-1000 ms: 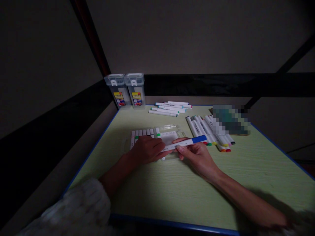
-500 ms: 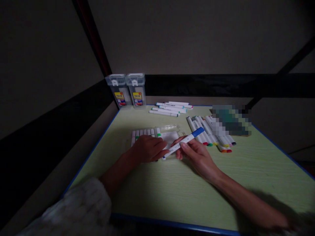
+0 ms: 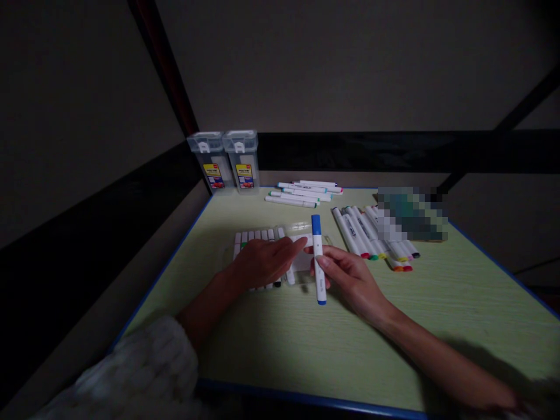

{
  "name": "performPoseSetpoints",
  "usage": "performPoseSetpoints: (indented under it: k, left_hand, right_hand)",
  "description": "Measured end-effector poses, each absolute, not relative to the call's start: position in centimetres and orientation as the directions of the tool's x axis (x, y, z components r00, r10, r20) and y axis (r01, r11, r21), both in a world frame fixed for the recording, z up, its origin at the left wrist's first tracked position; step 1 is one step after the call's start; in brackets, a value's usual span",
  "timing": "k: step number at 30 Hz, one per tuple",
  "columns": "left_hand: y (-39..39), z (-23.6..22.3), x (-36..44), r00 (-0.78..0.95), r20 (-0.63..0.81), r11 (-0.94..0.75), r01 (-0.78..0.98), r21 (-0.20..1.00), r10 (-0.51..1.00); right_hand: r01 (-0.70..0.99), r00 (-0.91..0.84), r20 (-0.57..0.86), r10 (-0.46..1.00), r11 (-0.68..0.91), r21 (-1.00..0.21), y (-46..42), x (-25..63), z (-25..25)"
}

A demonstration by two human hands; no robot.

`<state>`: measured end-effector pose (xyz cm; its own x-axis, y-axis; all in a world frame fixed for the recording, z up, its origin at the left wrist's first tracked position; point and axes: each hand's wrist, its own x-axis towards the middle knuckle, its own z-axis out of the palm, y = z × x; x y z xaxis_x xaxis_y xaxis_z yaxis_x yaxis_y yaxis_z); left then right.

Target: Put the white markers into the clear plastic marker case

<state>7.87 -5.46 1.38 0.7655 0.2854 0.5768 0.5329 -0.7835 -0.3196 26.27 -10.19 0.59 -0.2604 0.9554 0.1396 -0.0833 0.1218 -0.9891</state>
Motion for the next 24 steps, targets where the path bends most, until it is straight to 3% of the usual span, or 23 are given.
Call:
performPoseSetpoints:
  k: [12, 24]
  left_hand:
    - [-5.54, 1.7, 7.81, 0.798, 0.476, -0.789, 0.541, -0.293, 0.37]
    - [-5.6, 1.69, 7.9, 0.785, 0.51, -0.8, 0.535, -0.271, 0.352]
  right_hand:
    - [-0.01, -0.305, 0.162, 0.938, 0.167, -0.986, -10.17, 26.28, 0.65]
    - [0.067, -0.371, 0.12, 0.921, 0.155, -0.986, -10.37, 26.27, 0.65]
